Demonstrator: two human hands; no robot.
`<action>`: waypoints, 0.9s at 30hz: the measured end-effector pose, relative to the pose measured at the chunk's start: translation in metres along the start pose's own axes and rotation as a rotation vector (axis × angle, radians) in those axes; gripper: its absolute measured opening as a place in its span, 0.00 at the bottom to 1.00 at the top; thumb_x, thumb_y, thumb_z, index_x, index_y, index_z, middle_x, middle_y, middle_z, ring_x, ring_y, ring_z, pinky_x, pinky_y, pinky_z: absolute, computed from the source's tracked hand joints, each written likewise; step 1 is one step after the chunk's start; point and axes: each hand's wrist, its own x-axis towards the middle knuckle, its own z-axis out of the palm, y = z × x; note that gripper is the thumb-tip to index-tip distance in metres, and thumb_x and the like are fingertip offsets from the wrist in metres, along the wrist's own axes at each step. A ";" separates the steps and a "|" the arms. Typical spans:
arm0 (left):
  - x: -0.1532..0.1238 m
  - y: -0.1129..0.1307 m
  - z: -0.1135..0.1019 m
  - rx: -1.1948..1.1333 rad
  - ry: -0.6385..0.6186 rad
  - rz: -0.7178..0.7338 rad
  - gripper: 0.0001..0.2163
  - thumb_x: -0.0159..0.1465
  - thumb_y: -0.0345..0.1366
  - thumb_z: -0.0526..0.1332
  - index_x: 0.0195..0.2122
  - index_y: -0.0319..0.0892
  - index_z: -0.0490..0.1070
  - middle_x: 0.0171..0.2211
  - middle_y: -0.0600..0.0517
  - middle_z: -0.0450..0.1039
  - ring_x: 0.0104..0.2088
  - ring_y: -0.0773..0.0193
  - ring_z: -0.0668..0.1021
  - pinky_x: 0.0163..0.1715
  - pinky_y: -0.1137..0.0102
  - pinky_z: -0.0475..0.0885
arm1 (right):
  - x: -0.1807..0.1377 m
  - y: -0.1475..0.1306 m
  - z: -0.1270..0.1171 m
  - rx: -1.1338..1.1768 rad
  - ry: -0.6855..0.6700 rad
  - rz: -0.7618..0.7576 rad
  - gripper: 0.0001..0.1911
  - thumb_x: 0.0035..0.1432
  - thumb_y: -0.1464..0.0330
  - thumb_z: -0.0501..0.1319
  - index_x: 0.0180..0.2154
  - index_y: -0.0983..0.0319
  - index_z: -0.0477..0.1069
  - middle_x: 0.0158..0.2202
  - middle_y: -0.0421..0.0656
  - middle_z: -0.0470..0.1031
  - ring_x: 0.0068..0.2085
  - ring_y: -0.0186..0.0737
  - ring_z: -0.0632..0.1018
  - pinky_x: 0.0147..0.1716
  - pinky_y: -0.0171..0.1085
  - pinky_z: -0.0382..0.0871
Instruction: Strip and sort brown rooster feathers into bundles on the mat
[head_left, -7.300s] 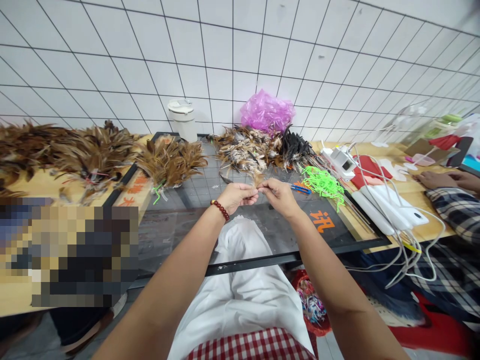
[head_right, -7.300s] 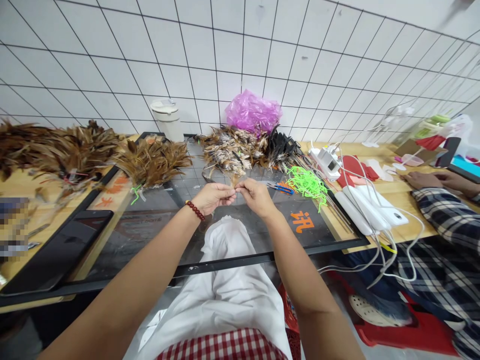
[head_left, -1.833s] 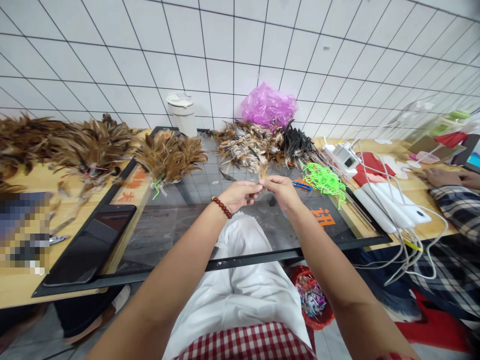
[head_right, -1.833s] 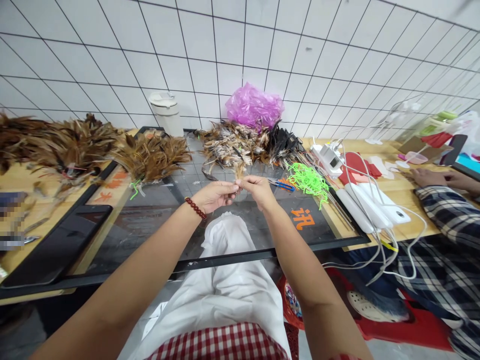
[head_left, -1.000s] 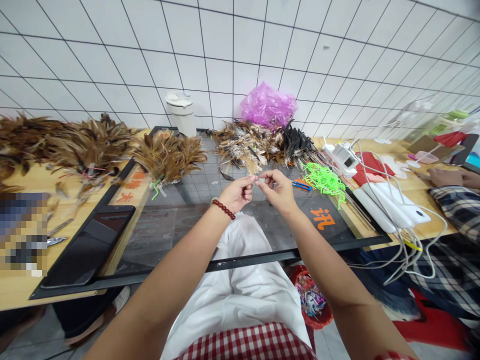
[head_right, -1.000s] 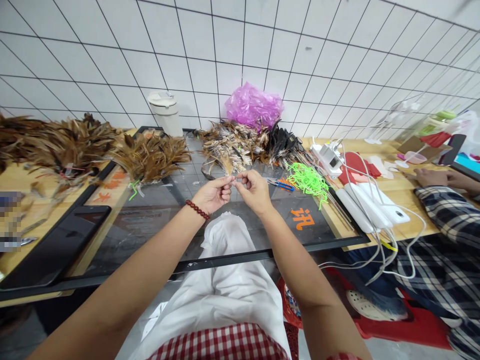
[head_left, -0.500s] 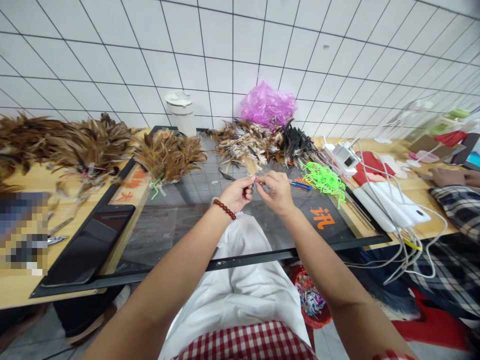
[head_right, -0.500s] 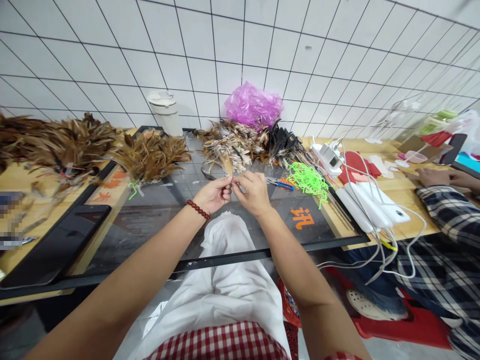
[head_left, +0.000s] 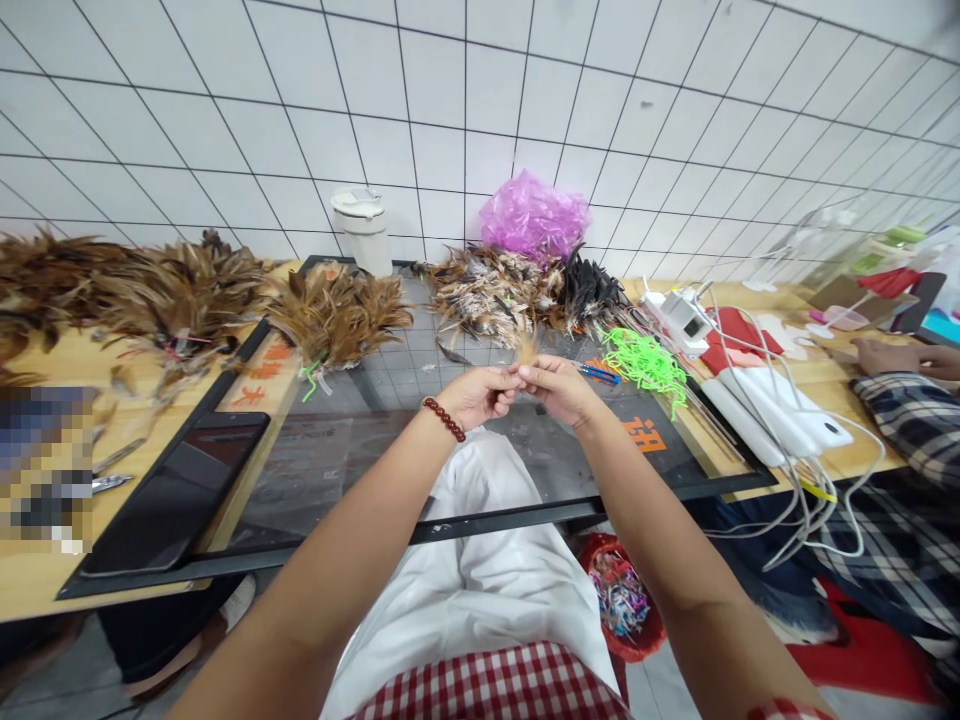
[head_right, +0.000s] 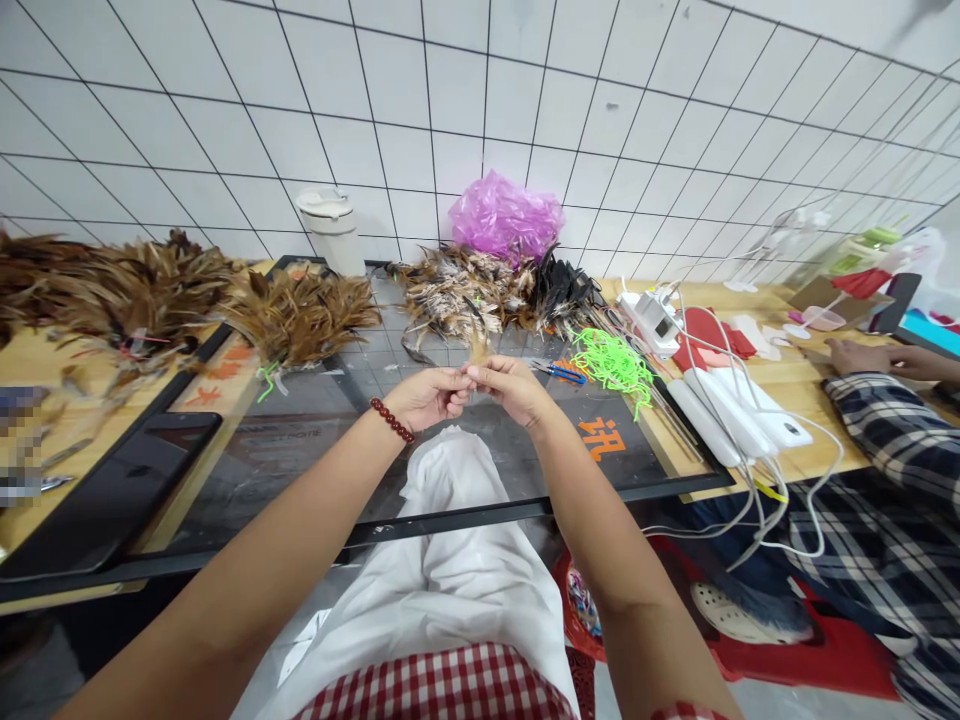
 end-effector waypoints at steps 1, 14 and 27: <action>-0.001 0.000 -0.001 0.020 -0.024 0.003 0.05 0.50 0.28 0.66 0.27 0.34 0.71 0.21 0.54 0.61 0.19 0.77 0.63 0.16 0.80 0.57 | 0.000 0.001 0.000 0.010 0.021 -0.007 0.12 0.43 0.61 0.69 0.27 0.62 0.75 0.24 0.39 0.74 0.26 0.30 0.71 0.31 0.33 0.65; 0.000 0.000 -0.001 0.069 0.030 0.087 0.08 0.48 0.30 0.69 0.27 0.32 0.74 0.19 0.56 0.60 0.18 0.78 0.60 0.15 0.80 0.54 | 0.004 0.003 0.001 -0.040 0.117 -0.067 0.12 0.42 0.61 0.69 0.25 0.62 0.73 0.22 0.37 0.69 0.24 0.29 0.67 0.27 0.33 0.61; 0.002 0.002 0.003 -0.207 0.166 0.094 0.04 0.54 0.28 0.63 0.30 0.33 0.73 0.21 0.55 0.63 0.16 0.80 0.59 0.13 0.82 0.56 | 0.005 0.007 0.013 -0.499 0.292 -0.395 0.24 0.42 0.62 0.69 0.42 0.59 0.65 0.30 0.36 0.61 0.27 0.29 0.61 0.25 0.31 0.57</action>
